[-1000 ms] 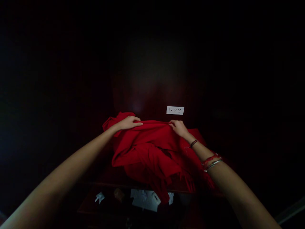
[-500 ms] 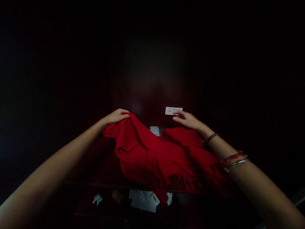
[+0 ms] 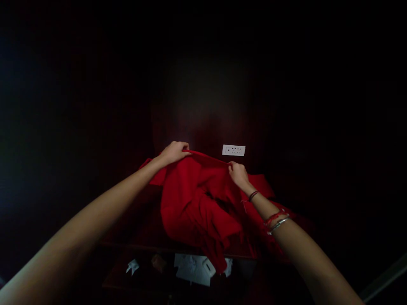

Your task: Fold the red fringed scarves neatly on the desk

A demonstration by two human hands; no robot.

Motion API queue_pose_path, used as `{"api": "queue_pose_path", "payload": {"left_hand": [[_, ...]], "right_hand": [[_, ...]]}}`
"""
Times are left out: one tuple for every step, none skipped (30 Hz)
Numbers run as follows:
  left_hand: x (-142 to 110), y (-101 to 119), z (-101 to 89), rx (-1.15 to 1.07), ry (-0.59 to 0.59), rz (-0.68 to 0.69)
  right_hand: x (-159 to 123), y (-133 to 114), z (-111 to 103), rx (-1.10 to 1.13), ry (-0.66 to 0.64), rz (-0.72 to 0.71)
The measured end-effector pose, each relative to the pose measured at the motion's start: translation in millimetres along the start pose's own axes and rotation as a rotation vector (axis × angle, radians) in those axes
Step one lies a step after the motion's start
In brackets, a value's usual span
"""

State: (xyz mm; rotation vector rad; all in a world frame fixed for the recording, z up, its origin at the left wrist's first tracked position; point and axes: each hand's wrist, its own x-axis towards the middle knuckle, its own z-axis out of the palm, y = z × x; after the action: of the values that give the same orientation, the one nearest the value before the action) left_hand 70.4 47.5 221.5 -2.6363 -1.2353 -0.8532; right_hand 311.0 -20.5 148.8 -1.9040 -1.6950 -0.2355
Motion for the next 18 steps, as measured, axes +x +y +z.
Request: {"api": "queue_pose_path", "payload": {"left_hand": [[-1, -5, -1.3, -0.014, -0.007, -0.009], [-3, -8, -2.3, -0.032, -0.019, -0.011], [-5, -10, -3.0, -0.054, -0.041, -0.002], [-8, -11, -3.2, -0.082, -0.083, 0.019], [-12, -12, -2.9, -0.116, -0.147, 0.045], [-16, -14, -1.9, -0.154, -0.230, 0.069], [-21, -18, -0.4, -0.195, -0.321, 0.078], [-27, -23, 1.3, -0.233, -0.404, 0.067], [-32, -30, 2.7, -0.259, -0.469, 0.038], [-37, -39, 3.1, -0.264, -0.501, -0.004], [-41, -49, 1.8, -0.247, -0.498, -0.056], [-43, -60, -2.0, -0.207, -0.465, -0.115], [-43, -72, -8.5, -0.147, -0.399, -0.175], [-42, -85, -18.0, -0.075, -0.320, -0.245], [-38, -96, -30.1, 0.011, -0.243, -0.327], [-34, -107, -44.2, 0.098, -0.157, -0.400], [-29, -117, -59.1, 0.190, -0.070, -0.479], [-24, -125, -73.7, 0.271, 0.037, -0.527]], "right_hand": [[2, 9, -5, -0.020, 0.007, 0.033], [4, 16, -9, -0.028, 0.023, 0.061], [7, 22, -15, -0.021, 0.052, 0.086], [11, 26, -21, -0.002, 0.092, 0.106], [15, 29, -28, 0.023, 0.146, 0.124], [21, 31, -38, 0.047, 0.209, 0.139], [27, 33, -49, 0.065, 0.271, 0.149], [33, 34, -62, 0.073, 0.332, 0.153], [38, 34, -76, 0.071, 0.392, 0.149], [43, 34, -91, 0.060, 0.431, 0.131], [47, 33, -106, 0.038, 0.472, 0.123], [50, 32, -121, 0.003, 0.492, 0.111], [53, 31, -135, -0.042, 0.504, 0.099], [54, 30, -148, -0.092, 0.512, 0.084], [56, 30, -159, -0.139, 0.523, 0.073], [58, 30, -168, -0.179, 0.541, 0.066], [60, 31, -176, -0.206, 0.569, 0.066], [62, 33, -181, -0.221, 0.603, 0.076]]}}
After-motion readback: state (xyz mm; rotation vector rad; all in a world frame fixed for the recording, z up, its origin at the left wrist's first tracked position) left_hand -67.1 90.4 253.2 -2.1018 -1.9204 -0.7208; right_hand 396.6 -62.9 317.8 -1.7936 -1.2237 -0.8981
